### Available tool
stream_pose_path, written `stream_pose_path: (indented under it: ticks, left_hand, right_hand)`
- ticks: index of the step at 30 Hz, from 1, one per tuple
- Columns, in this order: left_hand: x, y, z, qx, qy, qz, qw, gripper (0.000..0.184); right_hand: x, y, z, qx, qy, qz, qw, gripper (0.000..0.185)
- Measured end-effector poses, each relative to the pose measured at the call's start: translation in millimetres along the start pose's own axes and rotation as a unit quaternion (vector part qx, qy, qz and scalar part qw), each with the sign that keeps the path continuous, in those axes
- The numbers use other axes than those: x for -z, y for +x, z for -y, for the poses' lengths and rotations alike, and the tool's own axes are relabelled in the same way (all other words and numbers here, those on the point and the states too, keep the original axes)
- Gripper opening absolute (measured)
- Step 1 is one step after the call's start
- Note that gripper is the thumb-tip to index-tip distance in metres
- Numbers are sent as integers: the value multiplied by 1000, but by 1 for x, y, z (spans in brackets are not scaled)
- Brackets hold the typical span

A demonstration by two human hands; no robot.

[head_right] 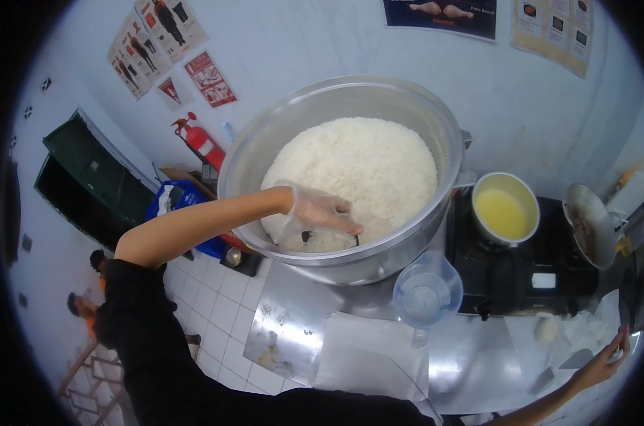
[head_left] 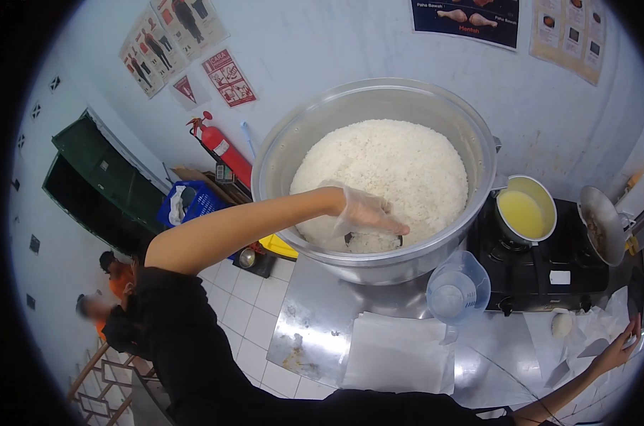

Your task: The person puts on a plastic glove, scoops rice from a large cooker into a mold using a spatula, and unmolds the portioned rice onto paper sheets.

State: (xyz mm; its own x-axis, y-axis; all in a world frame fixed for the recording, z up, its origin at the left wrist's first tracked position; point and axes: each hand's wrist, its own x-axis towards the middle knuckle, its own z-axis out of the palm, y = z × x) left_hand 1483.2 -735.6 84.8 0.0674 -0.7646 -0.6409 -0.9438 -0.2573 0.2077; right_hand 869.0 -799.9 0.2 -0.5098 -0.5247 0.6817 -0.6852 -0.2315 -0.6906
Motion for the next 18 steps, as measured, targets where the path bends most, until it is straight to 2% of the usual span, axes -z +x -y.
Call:
stream_pose_path:
  ticks: [3,6,9,11,12,13,15,16,17,18]
  left_hand:
    - [7,-9,-10,-57,-14,37,998,80]
    - [10,-17,-3,-103,8,13,995,68]
    - [6,-1,33,-163,-123,-21,979,60]
    - [14,-20,38,-138,-379,-33,914,57]
    - [20,-36,31,-123,-497,-38,858,55]
    - [22,-53,22,-125,-574,-65,806,61]
    - [28,-68,24,-160,-655,-62,736,64]
    - [31,-73,25,-178,-691,-59,698,65]
    - [31,-76,24,-181,-698,-83,688,70]
    - [28,-81,20,-207,-726,-82,651,69]
  right_hand:
    - [9,1,4,4,-24,-3,1000,29]
    - [18,1,-4,-10,-2,-11,1000,29]
    - [19,0,-3,-29,20,-13,999,30]
    - [15,-1,8,-67,43,8,997,32]
    - [12,0,17,-97,61,31,993,33]
    - [8,3,29,-111,99,71,986,36]
    - [-5,5,59,-115,222,150,956,42]
    - [-15,5,76,-110,308,192,925,45]
    - [-34,0,94,-91,422,215,876,49]
    - [-42,-1,136,-110,438,244,858,49]
